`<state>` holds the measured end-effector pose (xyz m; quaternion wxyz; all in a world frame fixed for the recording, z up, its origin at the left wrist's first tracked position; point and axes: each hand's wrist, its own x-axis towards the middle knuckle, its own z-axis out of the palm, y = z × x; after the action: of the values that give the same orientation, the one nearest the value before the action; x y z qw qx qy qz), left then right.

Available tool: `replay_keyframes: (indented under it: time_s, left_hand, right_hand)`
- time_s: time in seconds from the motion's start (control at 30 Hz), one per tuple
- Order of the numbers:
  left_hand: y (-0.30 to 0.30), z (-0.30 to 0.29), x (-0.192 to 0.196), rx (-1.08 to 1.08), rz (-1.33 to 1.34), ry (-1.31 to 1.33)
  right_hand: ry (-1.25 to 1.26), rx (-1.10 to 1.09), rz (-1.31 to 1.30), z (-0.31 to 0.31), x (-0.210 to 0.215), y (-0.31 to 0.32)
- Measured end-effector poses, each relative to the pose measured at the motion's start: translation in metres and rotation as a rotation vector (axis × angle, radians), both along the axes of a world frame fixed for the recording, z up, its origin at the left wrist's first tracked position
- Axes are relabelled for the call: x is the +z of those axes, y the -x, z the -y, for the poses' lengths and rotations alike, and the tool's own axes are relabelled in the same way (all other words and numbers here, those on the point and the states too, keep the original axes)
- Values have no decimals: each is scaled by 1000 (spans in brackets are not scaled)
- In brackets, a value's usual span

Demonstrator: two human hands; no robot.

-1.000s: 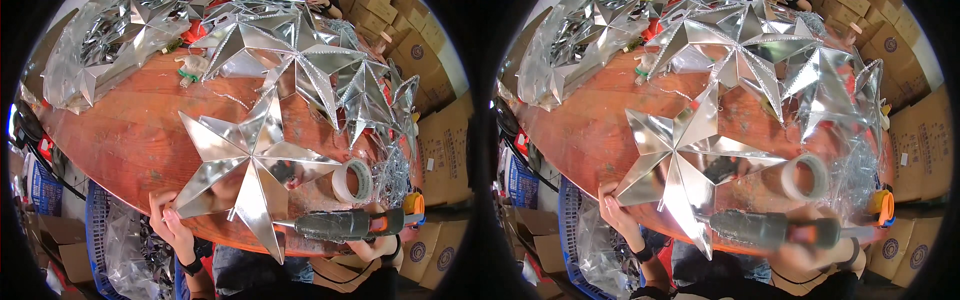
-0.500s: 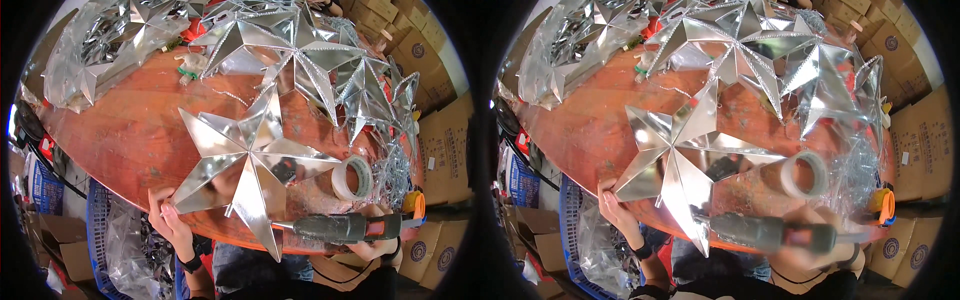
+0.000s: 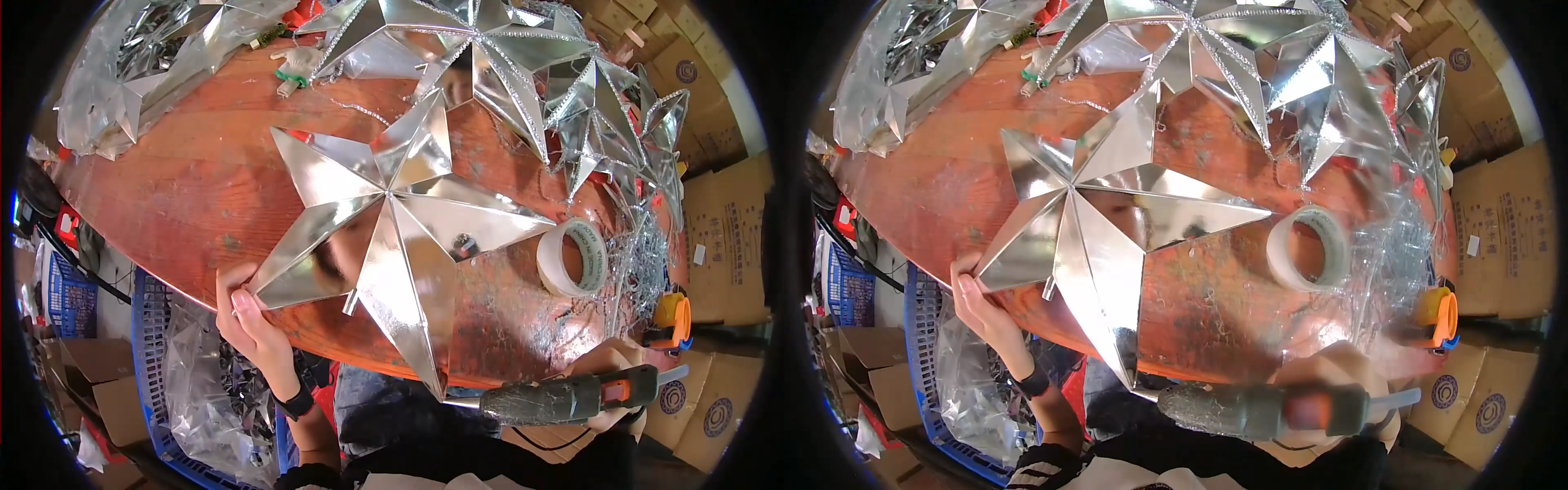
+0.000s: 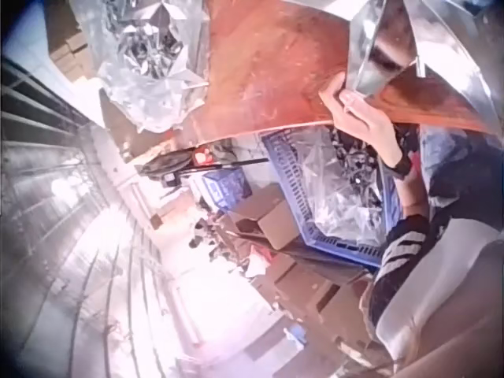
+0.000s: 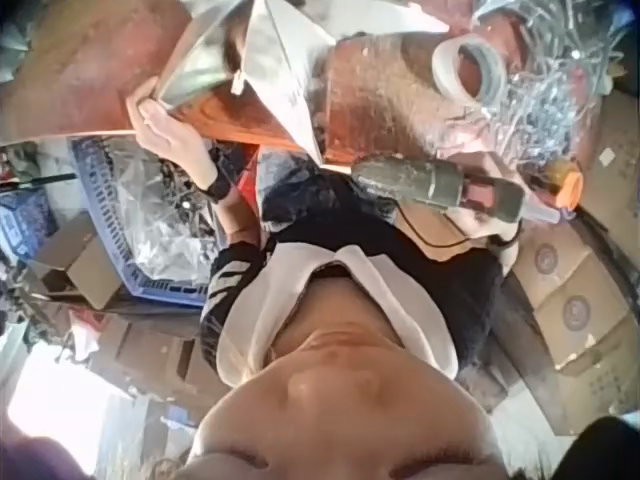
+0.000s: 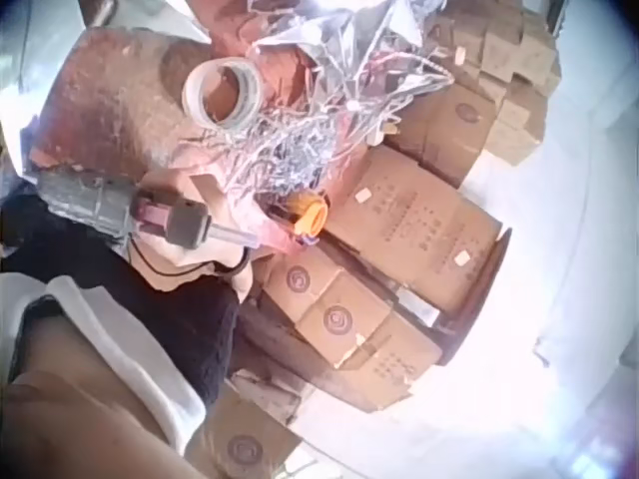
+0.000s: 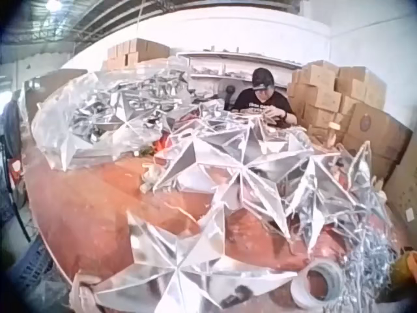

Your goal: Assembling decorative metallic stars by gluing on silver chain accents using a hot glue gun.

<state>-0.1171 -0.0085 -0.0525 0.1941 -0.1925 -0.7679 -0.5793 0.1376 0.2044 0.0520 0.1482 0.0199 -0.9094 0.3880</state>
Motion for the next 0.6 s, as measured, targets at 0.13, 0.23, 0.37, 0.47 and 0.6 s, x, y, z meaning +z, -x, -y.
replay_keyframes:
  time_s: [0.13,0.23,0.37,0.47,0.6]
  left_hand:
    - [0,-8,3,-9,7,-30]
    - [1,-7,2,1,-8,-26]
    - [1,-5,3,-13,27,-20]
    - [0,-2,4,4,49,-2]
    - [1,-9,0,44,-26,79]
  right_hand:
    - [8,-4,9,0,8,-5]
    - [24,10,11,0,8,-7]
    - [44,26,17,1,8,-6]
    - [54,49,20,3,7,-4]
    - [37,3,39,-2,5,-3]
